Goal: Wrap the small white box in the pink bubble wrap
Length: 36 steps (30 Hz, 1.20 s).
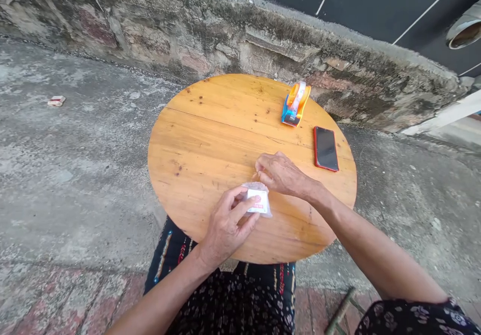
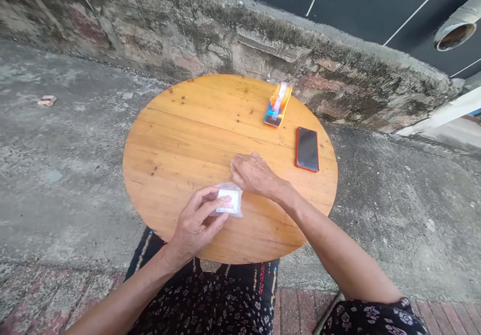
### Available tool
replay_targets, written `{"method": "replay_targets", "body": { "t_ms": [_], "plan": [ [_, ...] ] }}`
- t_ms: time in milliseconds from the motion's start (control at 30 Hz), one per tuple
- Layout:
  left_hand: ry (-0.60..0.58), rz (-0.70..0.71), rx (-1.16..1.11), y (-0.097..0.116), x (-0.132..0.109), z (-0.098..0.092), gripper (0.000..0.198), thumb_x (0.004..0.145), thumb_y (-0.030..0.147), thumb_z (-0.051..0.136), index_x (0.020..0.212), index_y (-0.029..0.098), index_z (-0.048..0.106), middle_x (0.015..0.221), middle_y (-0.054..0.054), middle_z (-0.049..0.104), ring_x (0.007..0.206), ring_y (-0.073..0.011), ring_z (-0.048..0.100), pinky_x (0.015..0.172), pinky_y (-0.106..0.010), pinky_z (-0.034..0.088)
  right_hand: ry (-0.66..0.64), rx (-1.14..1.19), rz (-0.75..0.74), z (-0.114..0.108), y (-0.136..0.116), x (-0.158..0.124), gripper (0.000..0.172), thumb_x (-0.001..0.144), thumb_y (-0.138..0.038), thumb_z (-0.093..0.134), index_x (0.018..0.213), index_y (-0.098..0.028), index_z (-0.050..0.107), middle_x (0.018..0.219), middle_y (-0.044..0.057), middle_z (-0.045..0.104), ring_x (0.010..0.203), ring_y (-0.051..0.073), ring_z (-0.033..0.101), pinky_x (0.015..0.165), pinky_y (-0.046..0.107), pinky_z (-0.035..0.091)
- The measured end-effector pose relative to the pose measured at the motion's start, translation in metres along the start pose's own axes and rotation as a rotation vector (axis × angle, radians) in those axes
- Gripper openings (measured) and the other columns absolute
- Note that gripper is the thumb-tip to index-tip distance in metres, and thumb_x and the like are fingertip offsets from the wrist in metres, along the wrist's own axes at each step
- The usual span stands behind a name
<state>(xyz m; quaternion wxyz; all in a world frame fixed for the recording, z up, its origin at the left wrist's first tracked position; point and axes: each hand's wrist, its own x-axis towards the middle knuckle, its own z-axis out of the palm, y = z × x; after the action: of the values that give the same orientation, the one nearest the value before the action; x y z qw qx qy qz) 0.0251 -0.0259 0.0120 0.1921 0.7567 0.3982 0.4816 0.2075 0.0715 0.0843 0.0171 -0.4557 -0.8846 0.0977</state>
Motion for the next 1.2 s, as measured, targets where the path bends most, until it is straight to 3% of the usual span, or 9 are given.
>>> {"method": "replay_targets", "body": {
  "t_ms": [467,600,800,1067,1200],
  "plan": [
    [-0.034,0.006,0.059,0.003,0.005,0.000,0.031,0.083,0.015,0.061,0.113,0.020,0.061,0.120,-0.010,0.054,0.103,-0.0198,0.058,0.086,-0.036,0.055,0.015,0.084,0.003,-0.023,-0.013,-0.013,0.009,0.078,-0.013,0.046,0.077,-0.017,0.054,0.078,0.003,0.062,0.067,0.014,0.047,0.074,0.029,0.032],
    [-0.019,0.015,0.065,0.003,0.004,0.001,0.032,0.082,0.013,0.060,0.113,0.021,0.061,0.120,-0.010,0.054,0.103,-0.0195,0.057,0.087,-0.036,0.055,0.070,0.158,0.095,-0.026,-0.003,-0.016,0.012,0.082,-0.015,0.048,0.079,-0.017,0.059,0.080,0.003,0.065,0.071,0.015,0.054,0.074,0.028,0.036],
    [-0.011,0.015,0.041,0.000,0.002,0.003,0.033,0.082,0.012,0.061,0.114,0.021,0.061,0.120,-0.010,0.054,0.102,-0.0185,0.058,0.086,-0.034,0.055,-0.005,0.363,0.119,-0.011,0.023,-0.013,0.025,0.087,-0.017,0.046,0.098,-0.018,0.069,0.100,0.004,0.072,0.088,0.017,0.064,0.077,0.027,0.043],
    [-0.011,0.006,0.009,0.000,0.004,0.003,0.034,0.081,0.012,0.062,0.113,0.022,0.062,0.118,-0.010,0.055,0.101,-0.0189,0.058,0.085,-0.035,0.055,-0.112,0.534,0.319,-0.002,0.023,0.010,0.021,0.081,-0.013,0.048,0.088,-0.014,0.068,0.079,0.002,0.071,0.060,0.012,0.063,0.065,0.024,0.045],
    [-0.012,0.006,-0.003,-0.001,0.004,0.003,0.035,0.080,0.011,0.062,0.114,0.021,0.061,0.119,-0.010,0.053,0.101,-0.0188,0.058,0.086,-0.034,0.055,-0.185,0.758,0.320,0.007,0.019,0.016,0.018,0.083,-0.020,0.048,0.086,-0.015,0.065,0.080,0.001,0.070,0.053,0.009,0.057,0.059,0.023,0.044]
  ]
}}
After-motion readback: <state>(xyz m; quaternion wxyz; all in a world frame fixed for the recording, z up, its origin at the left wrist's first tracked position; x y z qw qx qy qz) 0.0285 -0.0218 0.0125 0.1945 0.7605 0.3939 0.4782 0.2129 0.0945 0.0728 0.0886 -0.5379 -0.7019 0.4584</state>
